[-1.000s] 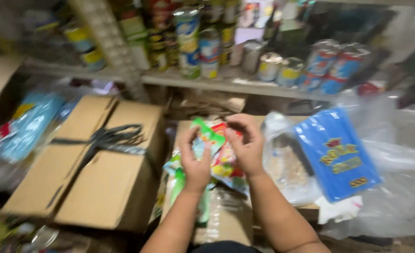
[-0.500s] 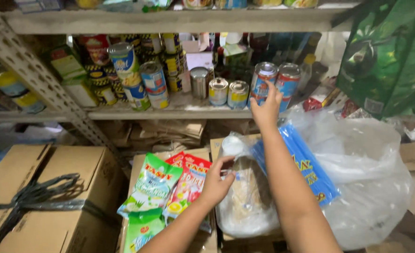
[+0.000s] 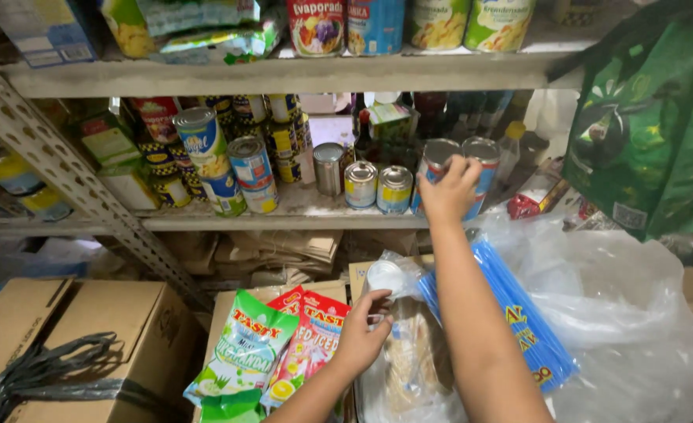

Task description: Unpack and organize grocery items, food packets, and cans onto storage shelves.

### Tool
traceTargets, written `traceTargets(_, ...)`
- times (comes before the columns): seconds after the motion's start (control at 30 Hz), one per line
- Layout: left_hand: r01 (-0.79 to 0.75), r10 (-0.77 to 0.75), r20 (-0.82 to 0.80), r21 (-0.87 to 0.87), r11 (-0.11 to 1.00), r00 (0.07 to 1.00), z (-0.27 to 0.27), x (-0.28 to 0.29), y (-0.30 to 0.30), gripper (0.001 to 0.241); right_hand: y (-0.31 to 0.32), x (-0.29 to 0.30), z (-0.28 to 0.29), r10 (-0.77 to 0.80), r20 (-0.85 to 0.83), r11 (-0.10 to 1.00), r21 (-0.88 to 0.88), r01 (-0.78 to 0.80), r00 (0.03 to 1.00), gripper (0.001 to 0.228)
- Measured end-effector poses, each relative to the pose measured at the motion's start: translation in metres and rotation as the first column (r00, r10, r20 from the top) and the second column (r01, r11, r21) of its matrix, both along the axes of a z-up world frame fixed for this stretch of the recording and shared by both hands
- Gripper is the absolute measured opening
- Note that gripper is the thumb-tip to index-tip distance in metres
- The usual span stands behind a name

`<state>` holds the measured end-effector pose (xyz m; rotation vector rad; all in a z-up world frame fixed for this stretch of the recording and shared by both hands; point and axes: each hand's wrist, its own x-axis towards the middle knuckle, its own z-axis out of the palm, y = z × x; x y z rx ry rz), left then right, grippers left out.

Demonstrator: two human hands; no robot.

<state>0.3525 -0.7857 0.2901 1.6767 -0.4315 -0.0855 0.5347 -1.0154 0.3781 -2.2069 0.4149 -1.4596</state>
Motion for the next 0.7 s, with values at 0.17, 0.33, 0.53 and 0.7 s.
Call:
traceTargets(0.17,-0.006,0.006,-0.027,0.002,1.000,1.000,0.003,0.004,-0.003,0.049,0.001,-0.014,-0.016,0.120,0.169,0.990,0.047,-0.130,0.978,0.064)
traceTargets(0.33,-0.092,0.092,0.030,-0.007,0.996,0.995,0.012,0.019,-0.009,0.064,0.019,-0.058,-0.014,0.343,0.393,0.939,-0.141,-0.312,0.853,0.072)
traceTargets(0.53,-0.393,0.368,0.422,-0.031,0.919,0.828,0.060,0.021,-0.010,0.111,0.046,-0.127,0.004,0.879,0.250,0.296,0.382,-0.875,0.407,0.076)
traceTargets(0.7,-0.296,0.314,0.114,-0.149,0.943,0.942,0.037,0.029,-0.001,0.098,0.026,-0.117,-0.008,0.993,-0.052,0.117,0.519,-0.847,0.105,0.054)
